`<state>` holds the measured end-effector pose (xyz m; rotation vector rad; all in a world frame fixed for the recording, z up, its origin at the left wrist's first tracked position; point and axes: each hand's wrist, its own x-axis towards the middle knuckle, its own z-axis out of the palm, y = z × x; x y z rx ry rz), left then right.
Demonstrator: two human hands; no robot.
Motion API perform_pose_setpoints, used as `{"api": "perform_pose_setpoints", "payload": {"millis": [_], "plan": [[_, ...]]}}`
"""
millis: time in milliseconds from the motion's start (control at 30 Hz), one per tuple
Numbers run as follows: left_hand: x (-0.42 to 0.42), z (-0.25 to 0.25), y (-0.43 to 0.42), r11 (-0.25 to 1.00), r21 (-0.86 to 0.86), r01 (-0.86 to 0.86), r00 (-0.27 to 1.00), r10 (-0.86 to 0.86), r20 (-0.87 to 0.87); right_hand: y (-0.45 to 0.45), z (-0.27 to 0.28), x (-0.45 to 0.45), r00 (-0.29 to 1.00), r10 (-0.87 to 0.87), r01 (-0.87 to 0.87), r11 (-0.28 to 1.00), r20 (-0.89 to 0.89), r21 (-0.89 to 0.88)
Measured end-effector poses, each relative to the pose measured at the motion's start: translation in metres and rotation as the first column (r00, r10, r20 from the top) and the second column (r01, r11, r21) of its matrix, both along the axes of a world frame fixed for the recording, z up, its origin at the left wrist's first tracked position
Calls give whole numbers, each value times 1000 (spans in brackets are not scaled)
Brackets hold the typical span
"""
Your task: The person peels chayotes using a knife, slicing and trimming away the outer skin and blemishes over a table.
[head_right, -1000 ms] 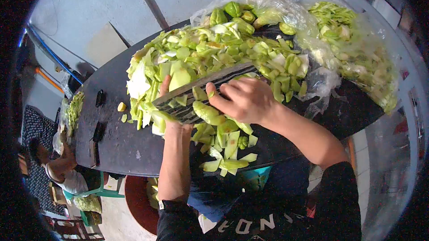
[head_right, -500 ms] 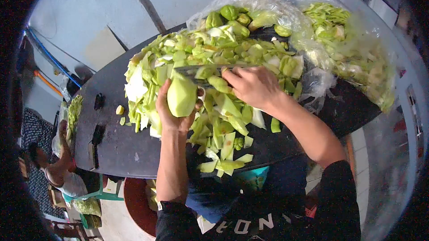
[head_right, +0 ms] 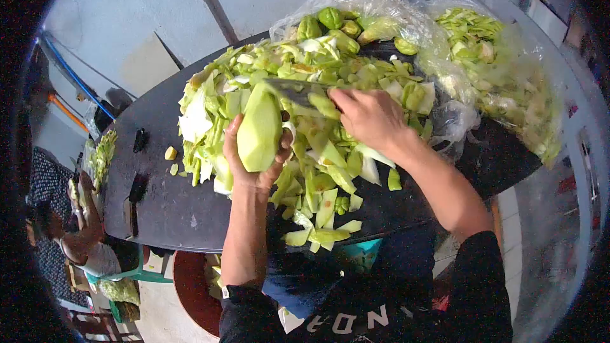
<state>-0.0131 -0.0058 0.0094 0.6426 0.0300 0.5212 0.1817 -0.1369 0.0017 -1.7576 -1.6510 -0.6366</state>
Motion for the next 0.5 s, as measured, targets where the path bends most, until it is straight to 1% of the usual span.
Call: {"api": "perform_pose_setpoints", "payload": {"millis": [33,100,133,167,233,267,300,333,367,400,467,500], "plan": [[-2,-5,2,1000,-6,-6,1000,6,-5,-2,2,-6,1000,6,-6,1000,-5,-6],[-4,-12,7,991,-113,-75,997,77,8,-4,8,-19,970,201,-216,970,133,108],[-1,-1,2,955,-237,-178,981,153,-122,-6,14,-27,944,246,-278,952,220,129],[5,9,-6,941,-207,-267,958,237,-159,-6,17,-29,945,244,-276,951,217,136],[4,4,-1,942,-155,-296,948,270,-169,-6,19,-30,922,224,-277,951,315,134],[-1,-4,5,984,-102,-147,988,140,-70,0,14,-24,962,146,-176,978,232,113],[-4,-9,9,1000,-30,3,1000,-2,25,4,9,-15,983,17,-23,999,183,30],[-1,-3,4,998,-50,-35,999,34,-27,6,4,-9,989,-47,47,999,143,6],[0,-2,3,998,-45,-31,999,30,-21,7,3,-5,988,-109,112,994,105,-19],[-1,-2,3,999,-30,-18,1000,17,-17,5,3,-4,988,-109,111,994,107,-16],[0,-3,3,1000,-18,-8,1000,7,-15,0,2,-7,996,-77,79,996,49,-29],[1,-5,3,997,-81,-17,1000,19,23,-3,4,-9,996,-75,76,997,47,-33]]}}
